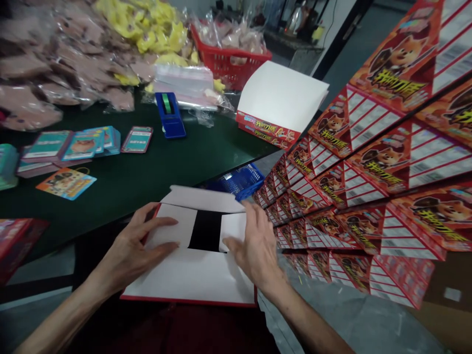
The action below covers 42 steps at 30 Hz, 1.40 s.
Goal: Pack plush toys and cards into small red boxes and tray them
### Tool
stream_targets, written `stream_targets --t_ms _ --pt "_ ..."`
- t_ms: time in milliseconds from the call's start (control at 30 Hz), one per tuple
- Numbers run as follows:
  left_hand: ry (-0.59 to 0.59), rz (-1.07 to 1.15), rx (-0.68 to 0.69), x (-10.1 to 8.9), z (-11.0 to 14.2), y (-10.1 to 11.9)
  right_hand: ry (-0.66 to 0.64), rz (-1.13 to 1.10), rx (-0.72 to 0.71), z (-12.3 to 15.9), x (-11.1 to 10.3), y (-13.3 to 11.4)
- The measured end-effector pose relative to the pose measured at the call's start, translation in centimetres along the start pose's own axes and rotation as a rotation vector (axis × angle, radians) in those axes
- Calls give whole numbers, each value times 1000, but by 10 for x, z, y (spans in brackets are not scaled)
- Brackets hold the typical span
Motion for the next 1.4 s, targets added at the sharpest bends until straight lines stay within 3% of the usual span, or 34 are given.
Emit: stream_targets --t_ms 133,267,333,467,567,733,867,1000,1100,1267,1400 --pt "141 85 70 -11 -2 -8 121 -41 -287 -1 -10 -9" --pt "269 204 -27 -21 -8 -18 149 -91 -374 -9 -16 -8" --pt "242 212 -18 -25 -14 -14 188 -103 -413 -14 -20 -10" --pt "144 200 132 -25 -27 6 276 -256 -546 -24 -27 -20" --pt "73 282 104 -17 -31 9 282 -320 -581 -33 -27 -22" --pt "-134 450 -55 0 -28 -6 91 -189 -759 -30 -17 -22" --pt "-256 518 -167 -1 -21 -18 -224 -63 -818 -18 -9 -18" --pt "-327 643 -195 -9 -16 -19 -590 -160 -730 -18 -20 -20" --pt "-339 786 -252 -9 -13 -16 -772 -293 -648 -28 -27 -25" --pt "-359 507 -292 0 -18 -15 -761 -333 -368 -42 -1 -30" --pt "-414 456 -250 4 -24 -13 -751 -114 -364 -42 22 -38"
Point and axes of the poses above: each hand's wrist, its own z-axis away from the middle knuckle, its own x-axis out of the palm, y = z × x, the point moved 5 cm from there along -z, towards the middle knuckle, and after that the axes turned 7 degrees about y, right-handed, at the moved point
